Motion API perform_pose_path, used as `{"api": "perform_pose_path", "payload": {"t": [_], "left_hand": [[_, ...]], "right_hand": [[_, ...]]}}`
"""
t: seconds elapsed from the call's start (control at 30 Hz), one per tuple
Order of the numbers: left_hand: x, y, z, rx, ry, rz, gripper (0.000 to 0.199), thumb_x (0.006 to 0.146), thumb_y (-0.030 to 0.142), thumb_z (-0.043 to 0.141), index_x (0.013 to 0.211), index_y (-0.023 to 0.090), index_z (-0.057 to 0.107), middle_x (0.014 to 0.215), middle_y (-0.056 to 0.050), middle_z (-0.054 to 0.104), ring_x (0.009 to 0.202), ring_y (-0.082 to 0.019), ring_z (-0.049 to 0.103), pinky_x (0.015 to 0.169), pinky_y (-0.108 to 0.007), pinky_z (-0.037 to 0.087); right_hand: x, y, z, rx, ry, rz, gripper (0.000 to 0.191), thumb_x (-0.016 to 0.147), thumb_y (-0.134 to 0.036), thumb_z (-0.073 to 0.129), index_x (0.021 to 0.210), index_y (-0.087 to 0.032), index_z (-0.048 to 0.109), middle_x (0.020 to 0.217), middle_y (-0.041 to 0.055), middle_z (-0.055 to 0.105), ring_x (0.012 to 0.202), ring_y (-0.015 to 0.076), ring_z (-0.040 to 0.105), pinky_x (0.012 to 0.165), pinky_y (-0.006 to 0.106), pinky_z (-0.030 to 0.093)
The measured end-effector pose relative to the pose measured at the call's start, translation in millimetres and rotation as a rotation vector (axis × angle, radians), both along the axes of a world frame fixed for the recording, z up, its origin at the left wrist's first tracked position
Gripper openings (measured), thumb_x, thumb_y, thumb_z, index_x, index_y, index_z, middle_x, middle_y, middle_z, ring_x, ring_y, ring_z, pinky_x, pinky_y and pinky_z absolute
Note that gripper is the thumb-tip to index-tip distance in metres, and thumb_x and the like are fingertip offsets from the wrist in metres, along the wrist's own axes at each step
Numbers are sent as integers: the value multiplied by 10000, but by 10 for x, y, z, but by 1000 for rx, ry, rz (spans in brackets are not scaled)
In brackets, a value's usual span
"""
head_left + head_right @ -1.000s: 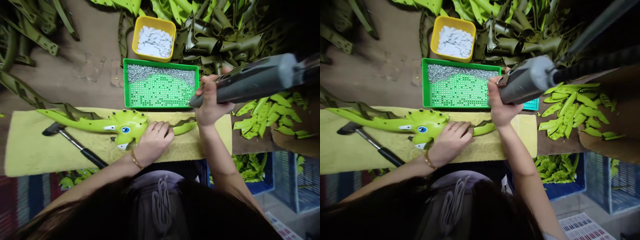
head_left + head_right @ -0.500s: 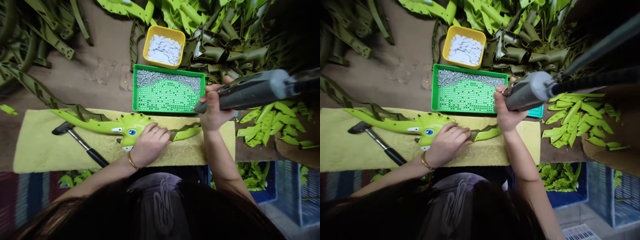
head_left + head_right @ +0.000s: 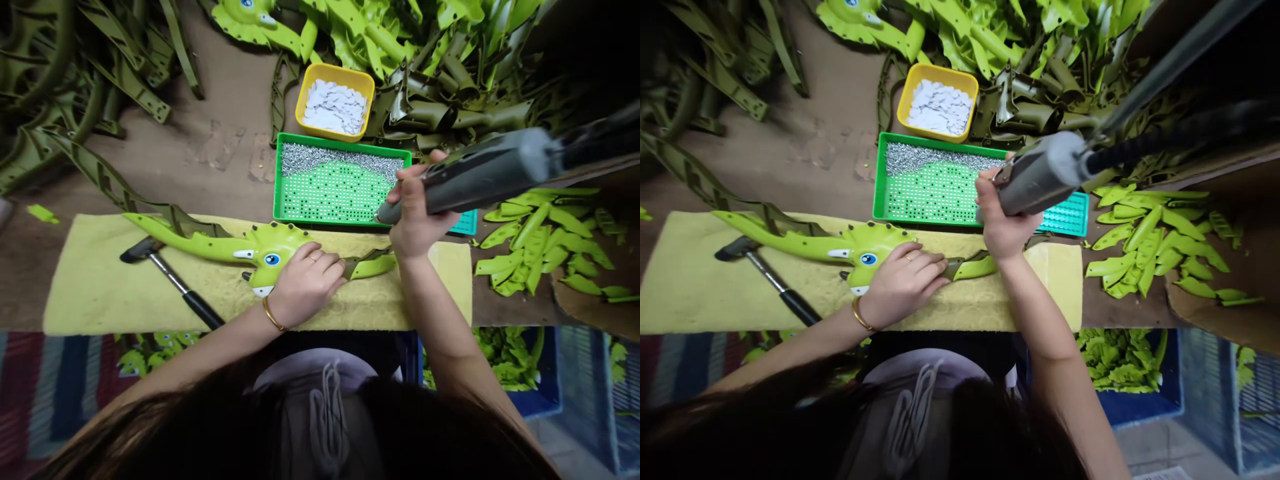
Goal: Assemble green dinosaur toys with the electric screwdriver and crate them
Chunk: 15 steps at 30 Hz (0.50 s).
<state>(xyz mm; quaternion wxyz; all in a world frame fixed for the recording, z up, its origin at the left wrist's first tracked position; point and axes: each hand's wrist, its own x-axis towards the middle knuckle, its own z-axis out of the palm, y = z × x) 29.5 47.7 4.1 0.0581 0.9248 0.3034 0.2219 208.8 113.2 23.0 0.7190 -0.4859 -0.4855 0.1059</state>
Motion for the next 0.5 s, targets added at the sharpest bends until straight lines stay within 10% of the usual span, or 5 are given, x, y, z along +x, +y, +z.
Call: {"api": "perform_pose_path", "payload": {"t": [0.23,0.5], "left_hand": [[-15,1,23,-67,-6,-6,168,911,264,583,977,141,677,941,-71,729,841,-194,652,908,-404,487],[2,5,-8,-63,3,4,166,916,270,573,944,152,686,920,-71,737,808,-187,650,894,-396,489]], "right_hand": [[13,45,-151,-17,87,57,324,740,-460,735,965,-262,614,747,-52,646,513,100,588,576,323,571],[20,-252,368,170,46,148,315,809,-469,672,1103,-366,624,762,-62,630,421,38,468,378,185,401]]}}
